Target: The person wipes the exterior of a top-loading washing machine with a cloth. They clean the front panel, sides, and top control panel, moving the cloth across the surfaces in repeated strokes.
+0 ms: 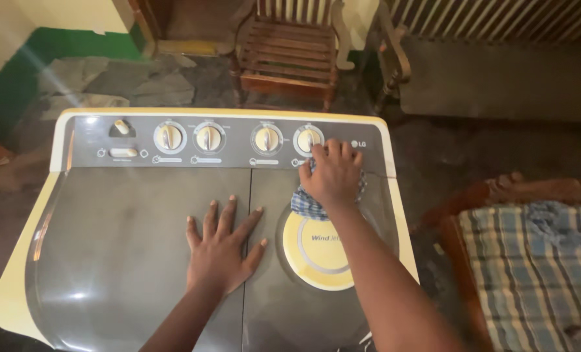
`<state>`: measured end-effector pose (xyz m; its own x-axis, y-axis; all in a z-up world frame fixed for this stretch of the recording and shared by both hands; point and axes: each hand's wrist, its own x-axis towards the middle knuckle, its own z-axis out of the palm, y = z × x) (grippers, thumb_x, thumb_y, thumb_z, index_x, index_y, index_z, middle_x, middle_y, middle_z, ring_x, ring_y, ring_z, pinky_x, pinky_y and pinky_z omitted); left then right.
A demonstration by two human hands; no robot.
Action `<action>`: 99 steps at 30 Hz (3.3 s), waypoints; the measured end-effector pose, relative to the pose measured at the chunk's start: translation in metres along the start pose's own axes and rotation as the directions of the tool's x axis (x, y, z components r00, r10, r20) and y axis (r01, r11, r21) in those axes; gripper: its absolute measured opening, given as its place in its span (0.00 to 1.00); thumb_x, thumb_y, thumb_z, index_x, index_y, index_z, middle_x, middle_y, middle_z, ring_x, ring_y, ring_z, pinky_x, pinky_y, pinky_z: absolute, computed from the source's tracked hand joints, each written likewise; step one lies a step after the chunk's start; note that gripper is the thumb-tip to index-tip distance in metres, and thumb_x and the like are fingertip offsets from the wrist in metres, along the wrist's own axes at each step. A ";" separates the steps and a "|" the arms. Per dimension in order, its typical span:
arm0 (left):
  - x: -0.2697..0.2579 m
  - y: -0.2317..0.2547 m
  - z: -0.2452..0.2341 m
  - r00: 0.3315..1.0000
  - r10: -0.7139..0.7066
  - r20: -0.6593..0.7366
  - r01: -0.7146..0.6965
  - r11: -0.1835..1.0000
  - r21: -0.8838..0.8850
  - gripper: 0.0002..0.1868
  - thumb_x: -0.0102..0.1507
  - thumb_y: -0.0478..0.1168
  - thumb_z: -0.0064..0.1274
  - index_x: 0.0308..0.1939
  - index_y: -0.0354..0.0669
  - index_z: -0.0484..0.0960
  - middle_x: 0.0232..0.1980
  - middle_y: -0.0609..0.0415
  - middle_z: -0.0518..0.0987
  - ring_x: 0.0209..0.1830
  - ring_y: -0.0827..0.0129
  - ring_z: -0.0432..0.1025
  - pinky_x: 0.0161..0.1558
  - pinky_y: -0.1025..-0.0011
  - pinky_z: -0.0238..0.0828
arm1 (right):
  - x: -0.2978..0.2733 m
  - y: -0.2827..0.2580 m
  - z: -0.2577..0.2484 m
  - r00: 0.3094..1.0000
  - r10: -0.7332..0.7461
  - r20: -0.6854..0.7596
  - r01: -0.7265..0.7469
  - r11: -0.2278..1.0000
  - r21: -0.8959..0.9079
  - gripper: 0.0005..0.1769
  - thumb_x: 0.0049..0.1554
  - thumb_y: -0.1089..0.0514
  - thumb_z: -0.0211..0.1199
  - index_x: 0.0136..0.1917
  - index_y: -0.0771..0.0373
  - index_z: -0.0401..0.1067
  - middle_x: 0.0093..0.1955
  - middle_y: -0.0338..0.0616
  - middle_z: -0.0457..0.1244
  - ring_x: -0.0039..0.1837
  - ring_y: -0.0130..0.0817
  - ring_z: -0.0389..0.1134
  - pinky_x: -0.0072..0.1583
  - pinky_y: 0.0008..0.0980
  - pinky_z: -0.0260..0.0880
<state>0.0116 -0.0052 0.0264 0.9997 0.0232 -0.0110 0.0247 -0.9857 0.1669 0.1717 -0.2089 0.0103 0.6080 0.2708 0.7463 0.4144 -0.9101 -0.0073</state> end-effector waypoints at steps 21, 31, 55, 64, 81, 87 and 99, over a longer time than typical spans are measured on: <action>-0.011 -0.010 0.019 0.988 0.098 -0.116 -0.097 0.995 0.016 0.35 0.65 0.68 0.36 0.75 0.74 0.60 0.81 0.49 0.52 0.80 0.43 0.42 0.70 0.30 0.31 | -0.124 -0.032 -0.128 0.953 0.270 0.140 -0.260 0.962 -0.086 0.09 0.48 0.52 0.62 0.33 0.59 0.73 0.36 0.44 0.65 0.45 0.46 0.67 0.50 0.47 0.63; -0.009 -0.005 0.008 0.995 0.053 -0.087 -0.054 0.998 -0.017 0.37 0.62 0.67 0.41 0.76 0.77 0.62 0.82 0.50 0.52 0.79 0.45 0.42 0.70 0.31 0.29 | -0.043 0.066 -0.008 0.991 0.004 -0.131 -0.021 0.991 -0.130 0.09 0.52 0.50 0.63 0.39 0.56 0.73 0.43 0.42 0.64 0.48 0.45 0.67 0.53 0.48 0.60; -0.011 -0.017 0.029 0.974 0.144 -0.178 -0.151 0.988 -0.027 0.34 0.66 0.66 0.34 0.76 0.72 0.60 0.82 0.46 0.51 0.81 0.40 0.42 0.70 0.28 0.27 | -0.187 -0.044 -0.165 0.968 0.222 0.119 -0.233 0.968 0.094 0.07 0.49 0.54 0.61 0.35 0.59 0.70 0.39 0.46 0.64 0.46 0.48 0.65 0.51 0.49 0.60; -0.009 -0.020 0.032 0.963 0.163 -0.213 -0.176 0.983 -0.043 0.34 0.66 0.67 0.35 0.76 0.71 0.63 0.81 0.45 0.53 0.81 0.39 0.44 0.70 0.27 0.28 | -0.198 -0.188 -0.151 0.990 0.075 0.118 -0.110 0.938 0.329 0.10 0.53 0.50 0.62 0.36 0.55 0.68 0.39 0.40 0.61 0.47 0.41 0.64 0.53 0.49 0.59; -0.010 -0.010 0.030 0.973 0.136 -0.186 -0.125 0.990 0.068 0.35 0.64 0.67 0.35 0.76 0.71 0.60 0.80 0.45 0.53 0.79 0.40 0.44 0.69 0.28 0.29 | -0.140 0.102 -0.087 0.961 0.247 0.128 -0.247 0.969 -0.012 0.09 0.49 0.53 0.62 0.35 0.61 0.72 0.38 0.46 0.65 0.45 0.49 0.66 0.48 0.51 0.63; -0.006 -0.010 0.030 0.974 0.119 -0.191 -0.111 0.992 0.053 0.35 0.62 0.66 0.38 0.73 0.72 0.62 0.79 0.46 0.54 0.79 0.41 0.44 0.69 0.29 0.30 | -0.071 0.138 -0.011 0.993 0.116 -0.025 -0.117 0.992 -0.047 0.08 0.54 0.54 0.62 0.41 0.59 0.73 0.44 0.46 0.64 0.50 0.50 0.66 0.50 0.51 0.63; -0.007 -0.009 0.022 0.977 0.087 -0.192 -0.087 0.996 0.011 0.37 0.58 0.66 0.45 0.73 0.76 0.65 0.78 0.49 0.55 0.78 0.46 0.45 0.69 0.32 0.31 | 0.043 0.123 0.033 0.954 0.105 -0.279 -0.119 0.992 -0.033 0.09 0.57 0.52 0.64 0.42 0.58 0.72 0.47 0.44 0.62 0.52 0.47 0.65 0.53 0.50 0.60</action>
<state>0.0045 0.0000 0.0031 0.9806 -0.0312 0.1935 -0.0622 -0.9858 0.1561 0.2708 -0.2990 0.0197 0.4350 0.0751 0.8973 0.3166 -0.9456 -0.0744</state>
